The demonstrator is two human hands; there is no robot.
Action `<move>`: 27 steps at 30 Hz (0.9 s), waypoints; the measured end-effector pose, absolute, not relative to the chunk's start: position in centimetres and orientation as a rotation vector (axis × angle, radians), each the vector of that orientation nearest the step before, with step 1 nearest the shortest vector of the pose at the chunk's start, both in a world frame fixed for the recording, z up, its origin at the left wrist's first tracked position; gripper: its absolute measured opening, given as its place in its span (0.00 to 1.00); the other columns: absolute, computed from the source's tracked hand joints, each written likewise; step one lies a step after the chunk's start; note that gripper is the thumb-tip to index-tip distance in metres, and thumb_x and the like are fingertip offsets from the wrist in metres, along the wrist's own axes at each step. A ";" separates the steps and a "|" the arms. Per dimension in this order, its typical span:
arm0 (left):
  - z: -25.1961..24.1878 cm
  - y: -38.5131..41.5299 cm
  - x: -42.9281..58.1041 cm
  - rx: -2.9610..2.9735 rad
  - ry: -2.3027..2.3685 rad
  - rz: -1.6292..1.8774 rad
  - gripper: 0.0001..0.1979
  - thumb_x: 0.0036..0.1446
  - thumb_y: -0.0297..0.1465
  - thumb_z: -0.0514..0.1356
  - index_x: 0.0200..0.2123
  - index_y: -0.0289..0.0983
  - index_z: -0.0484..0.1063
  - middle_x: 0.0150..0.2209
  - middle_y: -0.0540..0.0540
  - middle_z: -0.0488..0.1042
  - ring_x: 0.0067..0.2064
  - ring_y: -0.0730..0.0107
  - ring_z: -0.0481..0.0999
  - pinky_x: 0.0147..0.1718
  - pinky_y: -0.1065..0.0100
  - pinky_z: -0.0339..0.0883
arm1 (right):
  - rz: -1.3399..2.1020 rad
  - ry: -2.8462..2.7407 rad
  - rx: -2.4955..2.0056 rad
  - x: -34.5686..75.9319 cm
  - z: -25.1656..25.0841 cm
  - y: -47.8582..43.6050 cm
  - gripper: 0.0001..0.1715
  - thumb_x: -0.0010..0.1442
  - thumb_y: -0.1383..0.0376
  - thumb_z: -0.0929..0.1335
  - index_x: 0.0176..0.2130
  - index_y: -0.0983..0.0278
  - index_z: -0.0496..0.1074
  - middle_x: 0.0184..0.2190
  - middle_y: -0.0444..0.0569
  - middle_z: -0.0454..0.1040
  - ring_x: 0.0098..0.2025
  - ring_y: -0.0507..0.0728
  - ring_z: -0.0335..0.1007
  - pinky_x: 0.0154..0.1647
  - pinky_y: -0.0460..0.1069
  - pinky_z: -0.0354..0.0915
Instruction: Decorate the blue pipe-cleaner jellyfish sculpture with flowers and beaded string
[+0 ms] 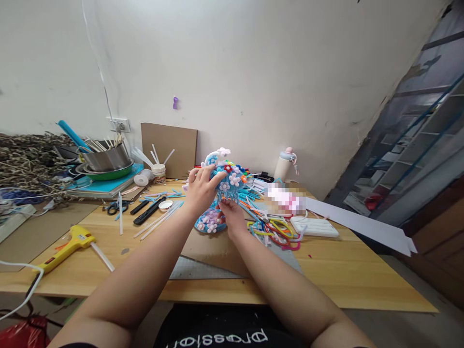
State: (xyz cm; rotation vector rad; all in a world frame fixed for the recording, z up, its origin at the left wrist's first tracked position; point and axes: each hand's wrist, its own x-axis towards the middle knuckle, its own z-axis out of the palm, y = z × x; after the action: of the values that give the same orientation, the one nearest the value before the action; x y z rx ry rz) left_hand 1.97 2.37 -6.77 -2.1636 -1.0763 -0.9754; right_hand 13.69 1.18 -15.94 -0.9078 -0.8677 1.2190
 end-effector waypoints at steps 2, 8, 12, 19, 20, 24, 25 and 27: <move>-6.7 2.2 2.0 -2.170 -1.080 -0.976 0.25 0.52 0.22 0.57 0.53 0.44 0.68 0.57 0.39 0.66 0.56 0.54 0.67 0.55 0.54 0.51 | 1.231 -0.843 -0.907 13.7 -15.9 1.1 0.20 0.42 0.56 0.72 0.34 0.63 0.68 0.24 0.41 0.73 0.17 0.48 0.62 0.14 0.43 0.55; -6.2 1.5 1.5 -2.199 -1.078 -0.986 0.26 0.55 0.33 0.62 0.57 0.44 0.65 0.60 0.38 0.64 0.59 0.52 0.63 0.58 0.53 0.47 | 1.318 -0.772 -0.905 14.2 -15.8 0.4 0.18 0.41 0.60 0.71 0.34 0.63 0.68 0.23 0.41 0.73 0.18 0.48 0.63 0.15 0.42 0.54; -5.9 1.1 0.9 -2.198 -1.075 -0.969 0.29 0.56 0.37 0.61 0.61 0.45 0.61 0.62 0.38 0.61 0.62 0.52 0.60 0.59 0.53 0.46 | 1.402 -0.731 -0.905 14.2 -15.4 -0.5 0.17 0.41 0.63 0.70 0.35 0.63 0.69 0.23 0.42 0.74 0.18 0.48 0.63 0.15 0.42 0.54; -5.8 0.4 0.3 -2.234 -1.055 -0.951 0.31 0.56 0.40 0.60 0.62 0.46 0.59 0.64 0.39 0.59 0.64 0.51 0.57 0.59 0.52 0.45 | 1.545 -0.684 -0.971 15.5 -15.1 -2.2 0.14 0.41 0.68 0.69 0.33 0.64 0.69 0.24 0.44 0.74 0.18 0.49 0.64 0.15 0.42 0.55; -5.7 0.4 0.2 -2.243 -1.047 -0.953 0.31 0.56 0.40 0.61 0.63 0.46 0.59 0.64 0.39 0.59 0.64 0.50 0.57 0.59 0.52 0.45 | 1.550 -0.681 -0.978 15.9 -15.0 -2.3 0.14 0.42 0.68 0.69 0.33 0.64 0.69 0.24 0.43 0.74 0.18 0.48 0.64 0.15 0.42 0.55; -5.3 0.1 -0.4 -2.266 -1.027 -0.979 0.33 0.55 0.41 0.62 0.63 0.46 0.58 0.64 0.39 0.58 0.63 0.49 0.58 0.59 0.51 0.46 | 1.519 -0.675 -1.009 17.6 -14.6 -2.8 0.14 0.41 0.69 0.68 0.33 0.64 0.67 0.23 0.42 0.72 0.18 0.48 0.63 0.16 0.42 0.54; -5.3 0.0 -0.6 -2.269 -1.021 -0.992 0.34 0.54 0.41 0.62 0.63 0.46 0.58 0.64 0.39 0.59 0.63 0.48 0.58 0.58 0.51 0.46 | 1.501 -0.677 -1.018 18.0 -14.5 -2.9 0.14 0.41 0.69 0.68 0.33 0.64 0.67 0.22 0.42 0.72 0.18 0.47 0.62 0.16 0.42 0.54; -5.7 -0.5 -1.0 -2.260 -0.997 -1.067 0.34 0.53 0.41 0.63 0.63 0.45 0.58 0.64 0.38 0.59 0.63 0.49 0.58 0.58 0.52 0.47 | 1.451 -0.691 -1.035 18.6 -14.2 -3.0 0.14 0.40 0.69 0.67 0.33 0.64 0.66 0.22 0.41 0.70 0.18 0.47 0.62 0.16 0.42 0.53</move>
State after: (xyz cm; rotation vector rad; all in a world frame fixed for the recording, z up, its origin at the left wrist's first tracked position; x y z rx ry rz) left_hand -1.05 -0.47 -5.70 -2.2604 -0.9969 -1.0671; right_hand 18.65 -2.97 -14.25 -1.0347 -0.6910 1.4509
